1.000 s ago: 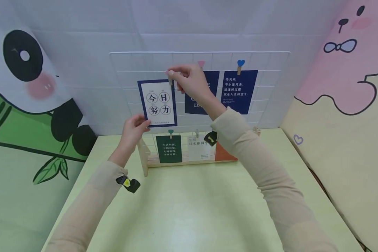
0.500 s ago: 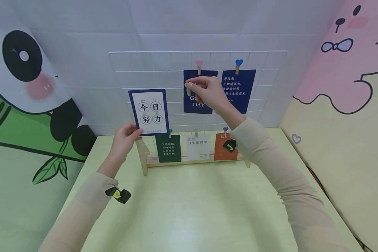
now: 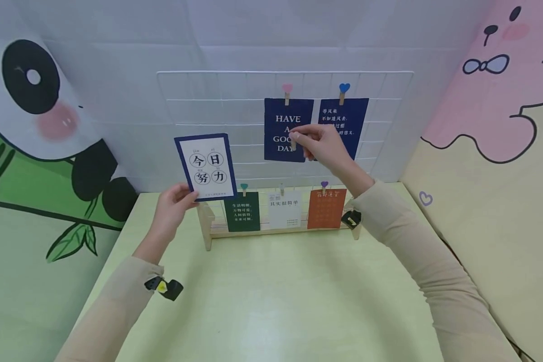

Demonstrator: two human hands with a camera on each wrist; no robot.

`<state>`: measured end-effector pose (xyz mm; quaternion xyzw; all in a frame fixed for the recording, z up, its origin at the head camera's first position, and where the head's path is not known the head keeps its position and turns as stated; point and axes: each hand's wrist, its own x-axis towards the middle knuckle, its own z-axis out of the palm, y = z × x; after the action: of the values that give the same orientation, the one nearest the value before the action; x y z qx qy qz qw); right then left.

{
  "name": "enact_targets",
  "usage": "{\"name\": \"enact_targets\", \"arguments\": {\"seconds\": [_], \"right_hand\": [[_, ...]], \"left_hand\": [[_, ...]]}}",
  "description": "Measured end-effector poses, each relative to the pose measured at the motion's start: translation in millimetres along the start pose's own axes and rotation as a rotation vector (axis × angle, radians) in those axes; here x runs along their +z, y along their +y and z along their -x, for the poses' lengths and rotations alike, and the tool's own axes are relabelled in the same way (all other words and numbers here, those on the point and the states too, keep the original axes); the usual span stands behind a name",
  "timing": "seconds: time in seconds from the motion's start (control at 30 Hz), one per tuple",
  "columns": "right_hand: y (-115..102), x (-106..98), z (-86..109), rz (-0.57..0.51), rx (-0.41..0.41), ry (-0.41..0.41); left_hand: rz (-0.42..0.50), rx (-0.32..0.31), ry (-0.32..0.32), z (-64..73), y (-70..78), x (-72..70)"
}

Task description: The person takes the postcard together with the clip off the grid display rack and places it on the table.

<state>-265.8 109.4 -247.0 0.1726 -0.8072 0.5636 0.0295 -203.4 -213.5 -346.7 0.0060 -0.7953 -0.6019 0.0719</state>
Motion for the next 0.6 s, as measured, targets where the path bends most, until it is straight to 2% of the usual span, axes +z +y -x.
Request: {"name": "enact_targets", "arguments": {"seconds": [0.6], "right_hand": [[46.6, -20.7, 19.4, 0.007, 0.101, -0.017]], "left_hand": [[-0.012, -0.034, 0.010, 15.6, -30.3, -18.6]]}}
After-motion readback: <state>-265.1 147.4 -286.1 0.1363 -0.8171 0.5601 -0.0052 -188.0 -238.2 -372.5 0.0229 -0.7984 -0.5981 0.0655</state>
